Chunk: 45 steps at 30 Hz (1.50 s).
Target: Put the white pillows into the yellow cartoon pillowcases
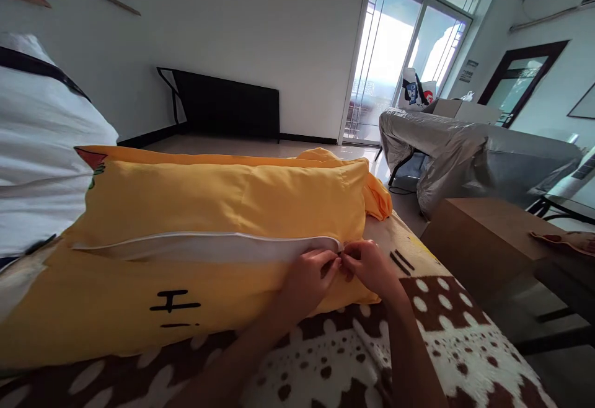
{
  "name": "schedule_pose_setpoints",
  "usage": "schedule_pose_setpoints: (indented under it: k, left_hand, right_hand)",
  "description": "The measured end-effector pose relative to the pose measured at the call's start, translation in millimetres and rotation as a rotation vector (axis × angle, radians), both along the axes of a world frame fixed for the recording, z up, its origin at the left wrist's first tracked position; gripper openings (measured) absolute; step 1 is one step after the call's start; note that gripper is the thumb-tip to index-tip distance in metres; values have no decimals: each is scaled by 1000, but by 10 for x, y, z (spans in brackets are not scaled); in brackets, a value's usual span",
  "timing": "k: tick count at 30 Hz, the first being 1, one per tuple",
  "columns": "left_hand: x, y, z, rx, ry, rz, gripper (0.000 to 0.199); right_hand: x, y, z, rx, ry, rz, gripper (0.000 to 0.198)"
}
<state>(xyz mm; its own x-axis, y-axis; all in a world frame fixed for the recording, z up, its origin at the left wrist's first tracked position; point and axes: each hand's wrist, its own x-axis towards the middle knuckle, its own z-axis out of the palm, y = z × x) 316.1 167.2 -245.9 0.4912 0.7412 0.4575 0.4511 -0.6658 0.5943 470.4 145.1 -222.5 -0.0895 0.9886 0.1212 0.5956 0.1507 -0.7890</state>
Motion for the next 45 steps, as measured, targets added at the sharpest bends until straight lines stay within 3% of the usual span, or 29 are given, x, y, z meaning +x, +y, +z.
schedule_pose_setpoints:
  k: [5,15,29,39,45]
  left_hand:
    - [-21,43,1,-190,-129,9,15]
    - [-7,55,-13,-116,40,49,24]
    - [27,17,-6,114,420,110,21]
    - [19,-56,-30,420,456,159,15]
    - [16,-10,-64,479,407,183,11]
  right_hand:
    - [-17,-4,-3,-14,89,20,23]
    - [-46,-37,45,-7,56,1,22]
    - [-94,-54,27,37,-163,-105,16]
    - [-102,-43,12,51,-209,-112,19]
    - [-113,-39,6,56,-223,-105,19]
